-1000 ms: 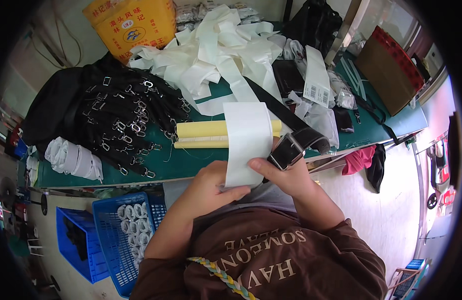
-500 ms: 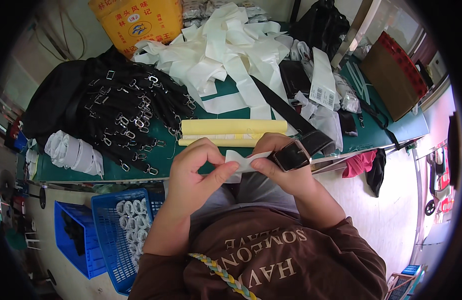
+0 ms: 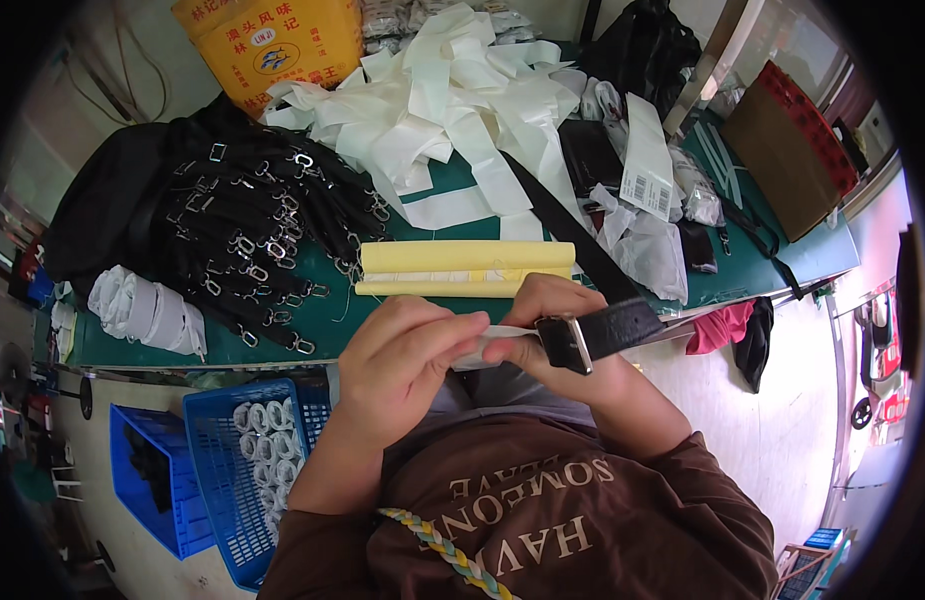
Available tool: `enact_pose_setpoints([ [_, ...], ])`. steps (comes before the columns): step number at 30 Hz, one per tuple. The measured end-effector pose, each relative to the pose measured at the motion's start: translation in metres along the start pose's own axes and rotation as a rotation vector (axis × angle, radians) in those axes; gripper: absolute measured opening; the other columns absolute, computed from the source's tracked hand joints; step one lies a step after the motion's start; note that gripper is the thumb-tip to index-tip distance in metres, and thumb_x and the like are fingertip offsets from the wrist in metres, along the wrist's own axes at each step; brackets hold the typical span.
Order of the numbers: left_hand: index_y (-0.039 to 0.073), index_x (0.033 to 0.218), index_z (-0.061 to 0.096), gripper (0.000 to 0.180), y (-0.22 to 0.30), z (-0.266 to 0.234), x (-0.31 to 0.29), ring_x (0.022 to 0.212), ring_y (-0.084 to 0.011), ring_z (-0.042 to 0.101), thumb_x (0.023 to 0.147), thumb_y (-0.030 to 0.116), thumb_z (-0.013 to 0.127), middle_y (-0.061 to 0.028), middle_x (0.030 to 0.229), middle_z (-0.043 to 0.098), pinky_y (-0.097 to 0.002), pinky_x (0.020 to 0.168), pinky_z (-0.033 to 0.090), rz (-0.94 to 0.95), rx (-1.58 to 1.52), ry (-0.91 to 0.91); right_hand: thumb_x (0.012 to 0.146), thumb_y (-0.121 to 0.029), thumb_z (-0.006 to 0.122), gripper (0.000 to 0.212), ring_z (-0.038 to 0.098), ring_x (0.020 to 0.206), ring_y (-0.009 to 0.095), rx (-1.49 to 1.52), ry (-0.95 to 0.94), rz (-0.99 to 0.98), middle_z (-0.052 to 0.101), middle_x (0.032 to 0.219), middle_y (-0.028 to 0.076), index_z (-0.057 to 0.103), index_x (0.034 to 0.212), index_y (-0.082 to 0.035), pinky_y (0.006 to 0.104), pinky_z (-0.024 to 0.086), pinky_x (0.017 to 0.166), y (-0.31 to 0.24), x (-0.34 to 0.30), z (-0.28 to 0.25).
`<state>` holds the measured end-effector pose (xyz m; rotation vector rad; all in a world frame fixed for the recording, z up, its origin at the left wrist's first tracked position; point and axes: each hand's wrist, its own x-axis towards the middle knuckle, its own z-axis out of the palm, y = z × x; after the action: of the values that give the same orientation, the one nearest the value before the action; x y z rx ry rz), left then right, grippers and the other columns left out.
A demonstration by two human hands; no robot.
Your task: Packaging belts by rolling them and wrapping them in foam sheets at a workbench.
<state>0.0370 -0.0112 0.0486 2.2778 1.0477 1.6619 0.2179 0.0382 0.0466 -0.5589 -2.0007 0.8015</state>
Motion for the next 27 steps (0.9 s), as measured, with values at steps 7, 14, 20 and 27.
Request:
enact_pose_setpoints([
  [7,0.004,0.090,0.064,0.023,-0.004,0.000,0.000,0.063,-0.0188,0.055,0.069,-0.004,0.068,-0.0077,0.076,0.059,-0.0268,0.054,0.043,0.067,0.011,-0.060,0.078,-0.040,0.069,0.044,0.049,0.057,0.006,0.559,-0.140,0.413,0.056,0.068,0.002,0.061,0.083,0.003,0.0202,0.036,0.049,-0.004,0.001,-0.019],
  [14,0.006,0.089,0.064,0.025,-0.004,0.008,-0.002,0.063,-0.0204,0.055,0.066,-0.003,0.067,-0.0080,0.078,0.060,-0.0292,0.055,0.042,0.138,-0.054,-0.109,0.075,-0.028,0.071,0.033,0.045,0.051,0.005,0.824,-0.327,0.630,0.052,0.061,0.000,0.058,0.077,0.002,0.0184,0.031,0.043,0.009,-0.002,-0.022],
  [20,0.007,0.088,0.065,0.024,-0.001,0.010,-0.005,0.062,-0.0199,0.055,0.066,-0.002,0.067,-0.0079,0.079,0.060,-0.0287,0.054,0.042,0.142,-0.082,-0.109,0.073,-0.024,0.072,0.030,0.045,0.048,0.005,0.899,-0.422,0.648,0.052,0.061,0.001,0.058,0.079,0.002,0.0180,0.031,0.041,0.011,-0.003,-0.023],
  [27,0.007,0.087,0.065,0.023,-0.003,0.013,-0.004,0.062,-0.0192,0.053,0.066,-0.001,0.067,-0.0072,0.079,0.060,-0.0277,0.054,0.041,0.142,-0.076,-0.110,0.081,-0.022,0.068,0.024,0.041,0.047,0.004,0.972,-0.466,0.626,0.048,0.059,-0.001,0.055,0.079,-0.002,0.0184,0.029,0.042,0.015,-0.001,-0.025],
])
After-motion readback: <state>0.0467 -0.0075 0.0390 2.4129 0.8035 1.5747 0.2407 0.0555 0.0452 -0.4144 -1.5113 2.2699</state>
